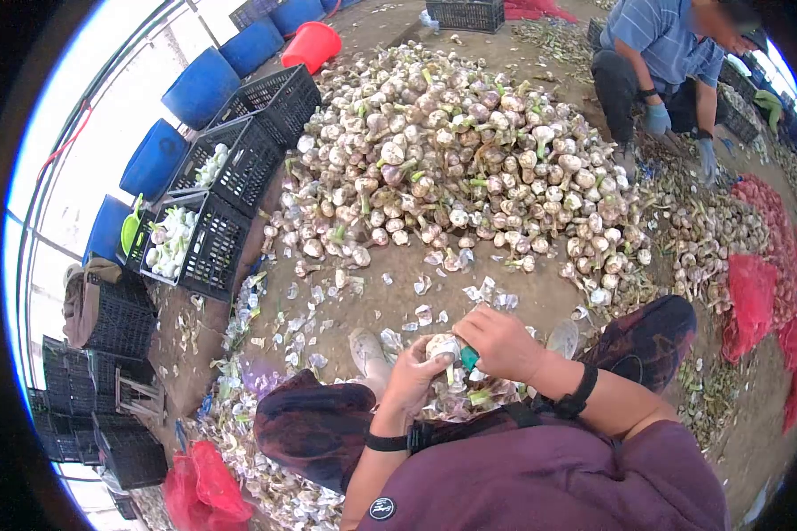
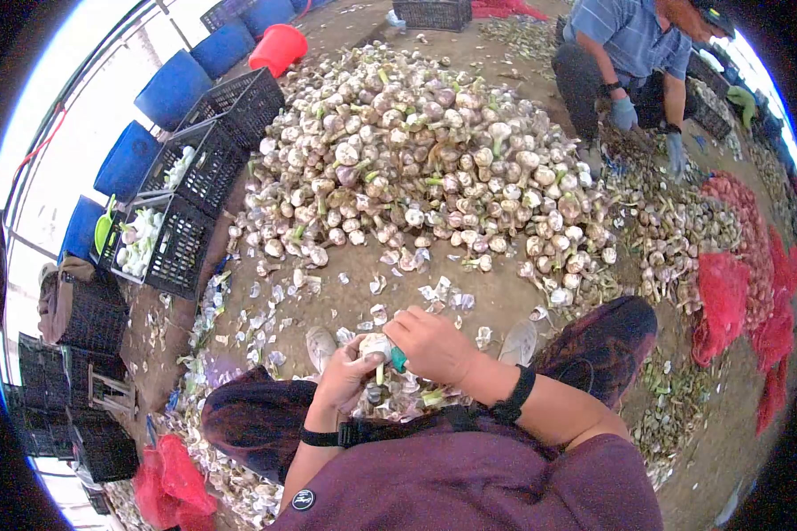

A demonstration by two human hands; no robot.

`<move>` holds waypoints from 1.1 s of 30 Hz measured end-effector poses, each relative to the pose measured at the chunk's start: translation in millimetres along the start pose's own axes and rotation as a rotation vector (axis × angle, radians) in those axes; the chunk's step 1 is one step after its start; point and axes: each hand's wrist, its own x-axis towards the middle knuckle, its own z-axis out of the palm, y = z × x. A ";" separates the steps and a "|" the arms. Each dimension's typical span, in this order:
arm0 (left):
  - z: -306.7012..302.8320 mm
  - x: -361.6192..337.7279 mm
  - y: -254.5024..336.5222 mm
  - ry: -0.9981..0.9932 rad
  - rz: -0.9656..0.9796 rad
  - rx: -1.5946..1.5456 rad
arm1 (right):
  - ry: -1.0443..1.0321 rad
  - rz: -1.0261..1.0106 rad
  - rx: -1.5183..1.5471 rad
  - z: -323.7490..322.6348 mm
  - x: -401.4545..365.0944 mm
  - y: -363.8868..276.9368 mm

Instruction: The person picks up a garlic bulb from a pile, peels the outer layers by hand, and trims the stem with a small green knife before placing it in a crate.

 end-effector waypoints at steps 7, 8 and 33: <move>5.1 -15.7 -11.5 -0.159 -0.002 0.292 | -0.378 0.565 -0.202 -16.1 6.2 61.7; 5.7 -15.4 -8.8 -0.097 -0.010 0.273 | -0.631 0.674 -0.196 -21.2 6.8 60.7; 14.3 -12.5 -15.2 -0.133 0.048 0.034 | -0.067 0.122 -0.038 8.4 1.1 20.6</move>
